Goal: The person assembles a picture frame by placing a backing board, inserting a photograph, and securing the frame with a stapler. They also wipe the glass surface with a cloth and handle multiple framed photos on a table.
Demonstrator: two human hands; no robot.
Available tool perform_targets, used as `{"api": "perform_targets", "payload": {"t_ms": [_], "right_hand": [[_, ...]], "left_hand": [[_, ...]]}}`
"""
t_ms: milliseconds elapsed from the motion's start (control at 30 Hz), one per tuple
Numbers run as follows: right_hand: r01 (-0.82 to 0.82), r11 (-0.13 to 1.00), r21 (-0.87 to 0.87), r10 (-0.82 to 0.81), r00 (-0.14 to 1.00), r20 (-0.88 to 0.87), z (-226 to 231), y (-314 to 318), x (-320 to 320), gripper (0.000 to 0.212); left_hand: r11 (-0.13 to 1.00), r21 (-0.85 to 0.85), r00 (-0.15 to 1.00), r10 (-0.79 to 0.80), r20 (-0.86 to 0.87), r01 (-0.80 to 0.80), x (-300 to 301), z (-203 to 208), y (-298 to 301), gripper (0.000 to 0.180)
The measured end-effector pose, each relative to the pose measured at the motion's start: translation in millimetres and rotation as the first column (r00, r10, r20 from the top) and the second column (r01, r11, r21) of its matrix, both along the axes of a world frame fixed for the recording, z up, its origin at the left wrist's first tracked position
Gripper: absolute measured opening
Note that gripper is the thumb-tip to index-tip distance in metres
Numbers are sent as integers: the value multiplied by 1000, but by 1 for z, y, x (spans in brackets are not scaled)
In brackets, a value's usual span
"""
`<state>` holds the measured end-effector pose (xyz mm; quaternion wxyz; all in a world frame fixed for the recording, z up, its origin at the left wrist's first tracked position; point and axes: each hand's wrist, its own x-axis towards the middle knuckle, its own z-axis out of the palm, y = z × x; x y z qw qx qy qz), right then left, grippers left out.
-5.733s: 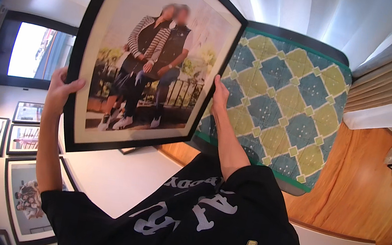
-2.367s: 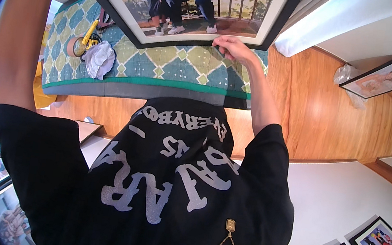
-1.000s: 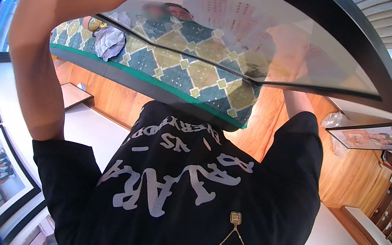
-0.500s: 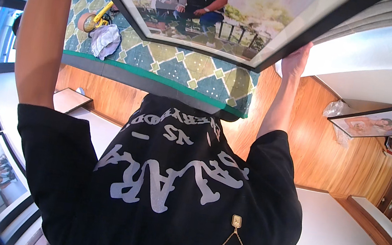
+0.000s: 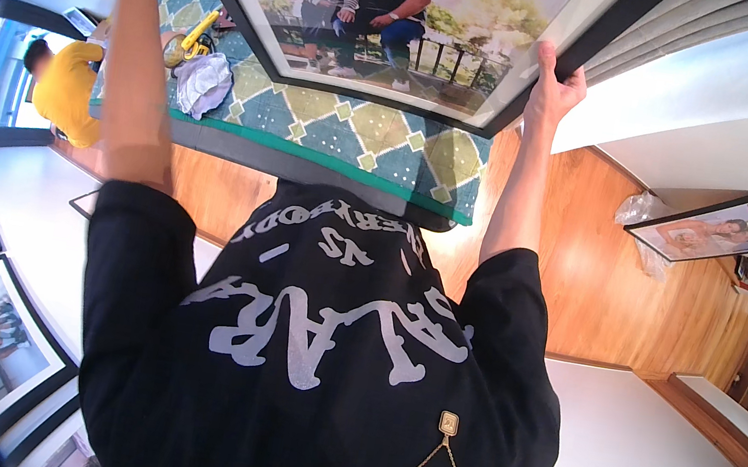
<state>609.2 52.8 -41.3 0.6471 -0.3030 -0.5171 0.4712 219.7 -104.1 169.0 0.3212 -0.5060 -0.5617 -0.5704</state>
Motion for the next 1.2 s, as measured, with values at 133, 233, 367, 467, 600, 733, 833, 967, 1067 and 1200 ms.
{"api": "perform_targets", "payload": {"t_ms": [133, 233, 367, 467, 600, 733, 833, 967, 1067, 1200], "right_hand": [[-23, 999, -34, 24, 1000, 12, 2, -4, -2, 31], [-36, 999, -25, 36, 999, 8, -3, 0, -4, 32], [-7, 998, -70, 10, 999, 48, 10, -9, 5, 33], [-24, 1000, 3, 24, 1000, -13, 26, -24, 10, 31], [18, 998, -52, -15, 998, 65, -3, -16, 13, 29], [14, 999, -42, -14, 1000, 9, 4, -13, 16, 27], [-65, 997, -46, 63, 997, -43, 11, -12, 25, 30], [-237, 950, -202, 231, 972, -50, -9, 6, 49, 52], [-359, 899, -252, 363, 931, -33, -7, 20, 52, 79], [-497, 757, -425, 546, 838, -6, -18, 45, 72, 95]], "left_hand": [[899, 375, 352, -435, 829, 227, -79, -146, -44, 81], [807, 383, 113, -476, 872, 450, -50, -193, -36, 63], [909, 169, 388, -323, 863, 381, -16, -173, -20, 45], [913, 187, 399, -334, 854, 364, -13, -158, -24, 43], [924, 112, 431, -275, 859, 367, -15, -181, -7, 43], [876, 166, 389, -362, 847, 452, -23, -165, -1, 39], [836, 196, 351, -412, 841, 512, -25, -158, -6, 36], [762, 126, 228, -341, 912, 635, -54, -211, 4, 40], [638, 125, 111, -317, 942, 760, -73, -207, -1, 41], [433, 204, -69, -306, 949, 878, -103, -216, 3, 36]]}}
